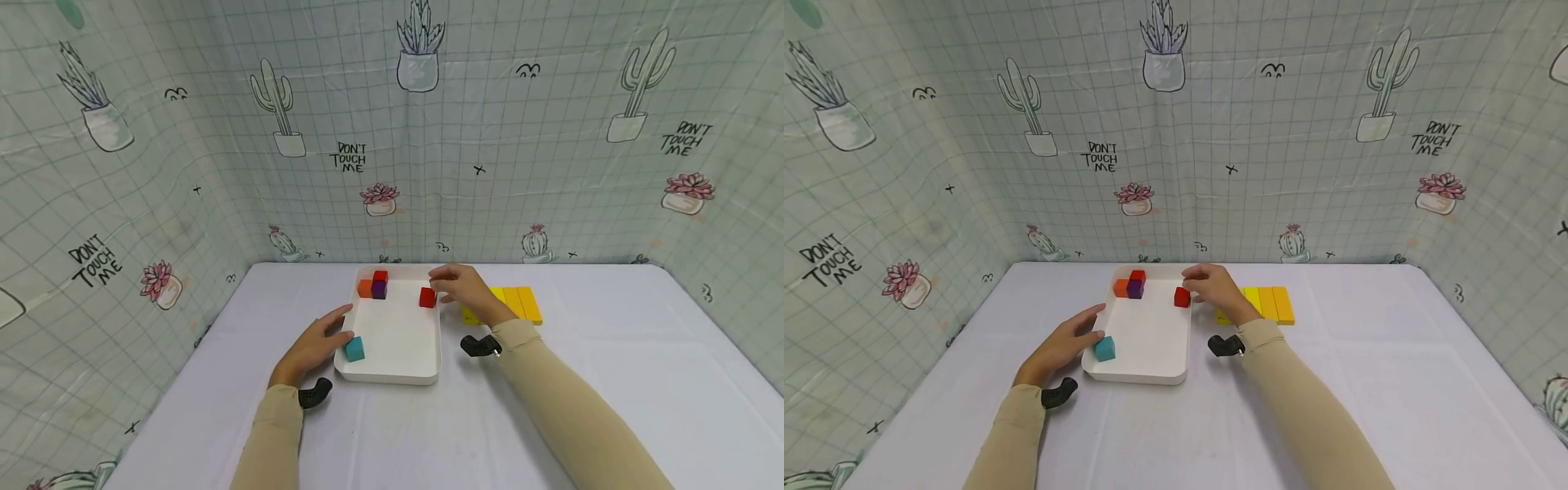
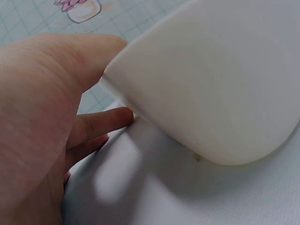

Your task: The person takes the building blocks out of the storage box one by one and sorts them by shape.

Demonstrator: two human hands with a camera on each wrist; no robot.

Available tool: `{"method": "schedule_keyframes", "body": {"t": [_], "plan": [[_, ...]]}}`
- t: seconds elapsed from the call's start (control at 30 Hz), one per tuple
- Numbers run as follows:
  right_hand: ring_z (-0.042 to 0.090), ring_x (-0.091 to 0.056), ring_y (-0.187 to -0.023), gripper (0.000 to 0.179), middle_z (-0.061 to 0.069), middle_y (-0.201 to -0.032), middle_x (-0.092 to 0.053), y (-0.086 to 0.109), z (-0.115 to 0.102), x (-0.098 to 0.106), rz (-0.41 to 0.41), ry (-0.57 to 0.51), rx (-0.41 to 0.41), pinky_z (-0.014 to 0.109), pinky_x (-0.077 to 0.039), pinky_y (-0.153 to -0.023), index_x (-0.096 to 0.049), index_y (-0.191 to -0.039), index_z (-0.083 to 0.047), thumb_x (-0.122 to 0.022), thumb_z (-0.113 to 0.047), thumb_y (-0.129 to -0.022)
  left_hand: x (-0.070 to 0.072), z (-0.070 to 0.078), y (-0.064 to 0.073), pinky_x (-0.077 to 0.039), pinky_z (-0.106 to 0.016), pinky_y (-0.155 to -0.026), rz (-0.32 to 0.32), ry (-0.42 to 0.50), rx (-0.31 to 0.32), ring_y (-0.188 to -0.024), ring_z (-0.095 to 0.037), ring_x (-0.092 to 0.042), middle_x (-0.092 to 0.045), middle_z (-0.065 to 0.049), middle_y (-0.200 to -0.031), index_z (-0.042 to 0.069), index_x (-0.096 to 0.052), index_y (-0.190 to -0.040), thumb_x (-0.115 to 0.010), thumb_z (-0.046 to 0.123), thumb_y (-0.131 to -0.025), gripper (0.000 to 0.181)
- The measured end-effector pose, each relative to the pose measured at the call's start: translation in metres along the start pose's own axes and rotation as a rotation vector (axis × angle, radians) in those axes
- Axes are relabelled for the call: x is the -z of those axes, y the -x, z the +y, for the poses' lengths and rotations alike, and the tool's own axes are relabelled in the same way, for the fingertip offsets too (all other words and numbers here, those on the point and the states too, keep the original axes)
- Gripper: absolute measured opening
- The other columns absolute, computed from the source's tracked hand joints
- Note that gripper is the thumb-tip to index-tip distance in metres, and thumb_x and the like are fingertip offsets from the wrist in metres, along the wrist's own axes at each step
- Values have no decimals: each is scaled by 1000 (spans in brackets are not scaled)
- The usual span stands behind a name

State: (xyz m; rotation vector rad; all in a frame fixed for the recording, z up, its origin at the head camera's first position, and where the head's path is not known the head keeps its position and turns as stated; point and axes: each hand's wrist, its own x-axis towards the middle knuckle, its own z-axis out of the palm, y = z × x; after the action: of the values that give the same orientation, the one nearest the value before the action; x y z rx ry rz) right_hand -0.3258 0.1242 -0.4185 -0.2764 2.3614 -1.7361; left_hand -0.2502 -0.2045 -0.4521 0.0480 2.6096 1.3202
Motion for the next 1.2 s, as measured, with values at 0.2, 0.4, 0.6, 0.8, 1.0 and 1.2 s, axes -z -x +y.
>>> {"method": "schedule_keyframes", "body": {"t": [0.2, 0.4, 0.6, 0.8, 1.0, 1.2], "plan": [[30, -62, -109, 35, 15, -131, -62, -7, -5, -5, -2, 101, -18, 38, -56, -89, -63, -130, -4, -63, -18, -98, 0, -1, -2, -17, -68, -114, -2, 6, 4, -148, -38, -24, -42, -9, -156, 38, -41, -154, -65, 40, -95, 63], [29, -63, -104, 35, 11, -124, -65, -11, -14, -8, -11, 264, -7, 41, -56, -92, -65, -130, -3, -62, -16, -98, 1, -2, -2, -17, -69, -114, 6, 5, 2, -148, -39, -24, -42, -10, -156, 38, -41, -153, -65, 40, -95, 63], [28, -62, -100, 36, 11, -121, -65, -13, -18, -10, -39, 347, -25, 38, -56, -90, -65, -129, -2, -63, -12, -95, 0, -2, 0, -18, -68, -114, 3, -3, -7, -148, -38, -26, -42, -10, -156, 37, -41, -154, -65, 40, -96, 63], [27, -62, -98, 39, 12, -121, -65, -16, -18, -12, -58, 422, -36, 38, -56, -90, -65, -130, -2, -65, -10, -92, 1, -2, 0, -20, -67, -114, -3, -8, -23, -147, -38, -28, -41, -11, -156, 36, -40, -154, -64, 39, -96, 63], [29, -59, -105, 41, 12, -123, -65, -16, -21, -14, -67, 479, -40, 41, -53, -95, -64, -131, -2, -67, -9, -91, 2, -2, -1, -20, -68, -114, -1, 8, -24, -147, -38, -27, -42, -9, -156, 37, -41, -153, -65, 40, -96, 62], [29, -59, -106, 43, 12, -119, -66, -17, -19, -16, -63, 530, -30, 41, -50, -98, -64, -130, -1, -68, -9, -89, 2, -4, 0, -21, -67, -114, -4, -2, -38, -147, -38, -29, -42, -10, -156, 36, -41, -154, -65, 40, -96, 63]]}}
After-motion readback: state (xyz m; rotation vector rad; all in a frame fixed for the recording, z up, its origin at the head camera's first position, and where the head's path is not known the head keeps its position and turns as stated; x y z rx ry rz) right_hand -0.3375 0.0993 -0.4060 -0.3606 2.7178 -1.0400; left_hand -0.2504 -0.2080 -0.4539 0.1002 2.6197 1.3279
